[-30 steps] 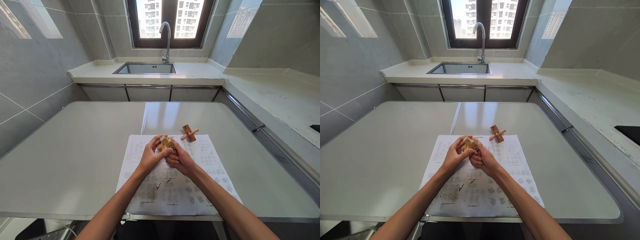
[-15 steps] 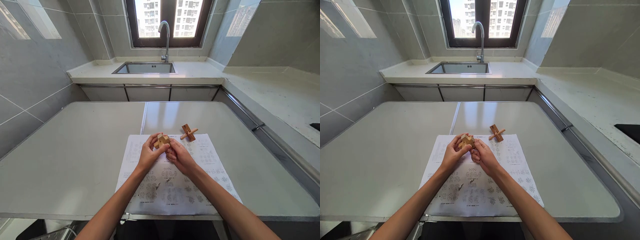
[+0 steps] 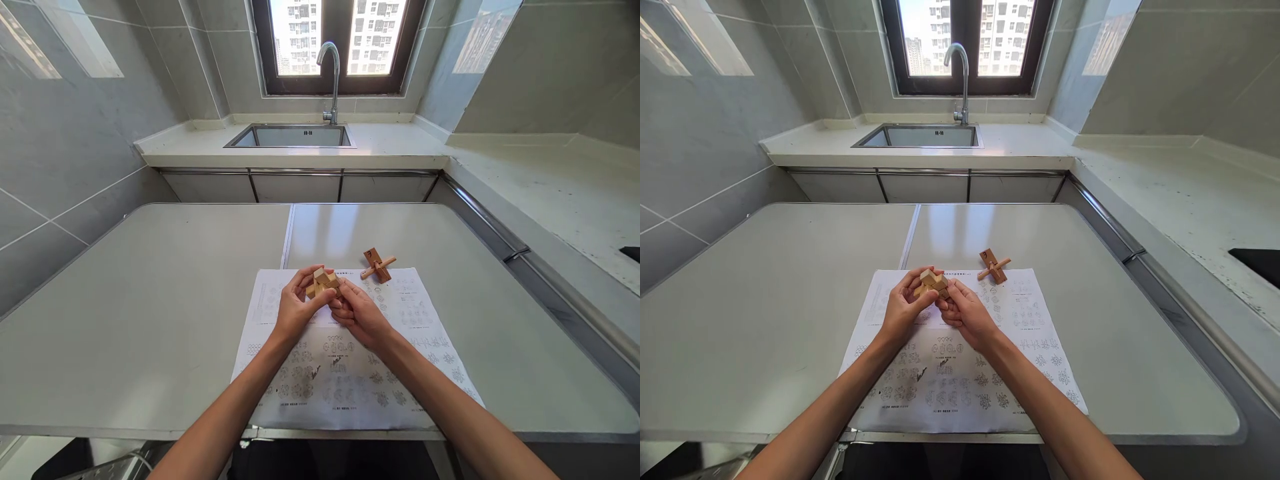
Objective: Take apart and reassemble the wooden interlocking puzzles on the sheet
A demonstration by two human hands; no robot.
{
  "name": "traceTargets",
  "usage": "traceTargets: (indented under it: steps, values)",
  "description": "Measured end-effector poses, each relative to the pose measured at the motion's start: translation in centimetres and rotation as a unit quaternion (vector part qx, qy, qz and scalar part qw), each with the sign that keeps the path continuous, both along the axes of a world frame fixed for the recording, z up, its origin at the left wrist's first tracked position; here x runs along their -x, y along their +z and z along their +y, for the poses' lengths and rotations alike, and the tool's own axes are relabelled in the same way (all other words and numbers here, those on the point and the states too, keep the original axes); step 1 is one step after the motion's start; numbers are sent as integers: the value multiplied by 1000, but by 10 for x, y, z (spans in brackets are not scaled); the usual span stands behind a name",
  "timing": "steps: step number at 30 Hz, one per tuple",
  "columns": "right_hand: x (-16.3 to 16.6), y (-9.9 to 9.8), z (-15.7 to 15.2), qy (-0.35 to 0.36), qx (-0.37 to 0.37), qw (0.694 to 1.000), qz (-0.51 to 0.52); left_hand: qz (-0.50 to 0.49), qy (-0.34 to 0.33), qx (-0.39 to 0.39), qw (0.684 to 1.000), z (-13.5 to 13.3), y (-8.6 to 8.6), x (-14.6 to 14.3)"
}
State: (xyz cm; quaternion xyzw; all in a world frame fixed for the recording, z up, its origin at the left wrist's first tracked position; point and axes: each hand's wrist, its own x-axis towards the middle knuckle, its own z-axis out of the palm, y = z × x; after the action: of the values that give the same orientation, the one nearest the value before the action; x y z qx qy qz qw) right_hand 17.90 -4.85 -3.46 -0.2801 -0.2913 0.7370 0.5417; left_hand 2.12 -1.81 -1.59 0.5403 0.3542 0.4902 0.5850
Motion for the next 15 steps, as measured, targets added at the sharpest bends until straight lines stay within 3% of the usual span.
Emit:
traceTargets:
  steps: [8,15]
  values:
    - [-1,0,3,-18,18,999,21,-52,91,14,994,13,-2,9]
    - [-5,-2,6,-17,44,997,60,5,159,40,986,14,-1,8]
